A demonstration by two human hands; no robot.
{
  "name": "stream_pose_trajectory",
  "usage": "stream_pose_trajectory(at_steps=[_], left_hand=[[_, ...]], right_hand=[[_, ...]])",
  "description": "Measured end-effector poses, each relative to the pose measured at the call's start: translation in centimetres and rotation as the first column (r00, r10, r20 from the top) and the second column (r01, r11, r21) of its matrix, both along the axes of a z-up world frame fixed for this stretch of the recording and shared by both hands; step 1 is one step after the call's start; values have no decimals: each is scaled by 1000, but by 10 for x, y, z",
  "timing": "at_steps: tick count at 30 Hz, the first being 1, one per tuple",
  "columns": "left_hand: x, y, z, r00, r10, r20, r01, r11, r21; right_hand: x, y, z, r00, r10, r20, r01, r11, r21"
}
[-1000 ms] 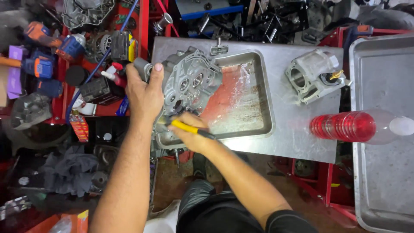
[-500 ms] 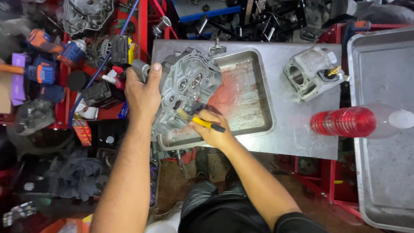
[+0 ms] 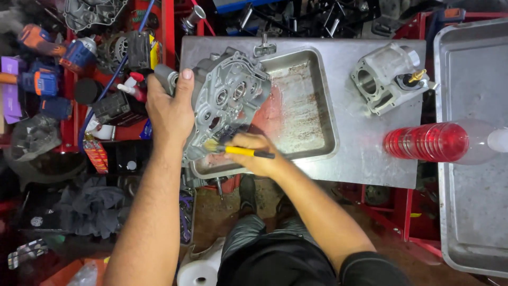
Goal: Cleaning a motorcycle engine casing using a brush and cleaning fluid
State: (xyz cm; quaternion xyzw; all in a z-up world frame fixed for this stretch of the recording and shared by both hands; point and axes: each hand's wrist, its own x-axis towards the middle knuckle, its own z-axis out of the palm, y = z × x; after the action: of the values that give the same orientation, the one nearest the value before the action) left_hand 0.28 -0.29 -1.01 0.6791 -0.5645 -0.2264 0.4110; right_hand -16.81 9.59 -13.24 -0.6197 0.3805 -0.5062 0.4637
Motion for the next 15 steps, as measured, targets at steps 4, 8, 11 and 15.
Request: stream_pose_trajectory(at_steps=[4,8,11,15], left_hand=[[-6,7,3,1000,-7,16,8,999,-35],[-4,7,3,1000,-11,-7,11,1000,-8],[-3,-2,3,1000,-19,-4,19,1000,-19],[-6,3,14,1000,-6,-8,6,1000,13]], right_hand=[[-14,3,37,977,-27,-213,10,997,-80],[-20,-3,7,994,1,-112,-7,999,-48],[-11,-7,-8,983,-78,-166,67,996,-66],[-37,-14,-20,948,-170,-268,183,983,23]])
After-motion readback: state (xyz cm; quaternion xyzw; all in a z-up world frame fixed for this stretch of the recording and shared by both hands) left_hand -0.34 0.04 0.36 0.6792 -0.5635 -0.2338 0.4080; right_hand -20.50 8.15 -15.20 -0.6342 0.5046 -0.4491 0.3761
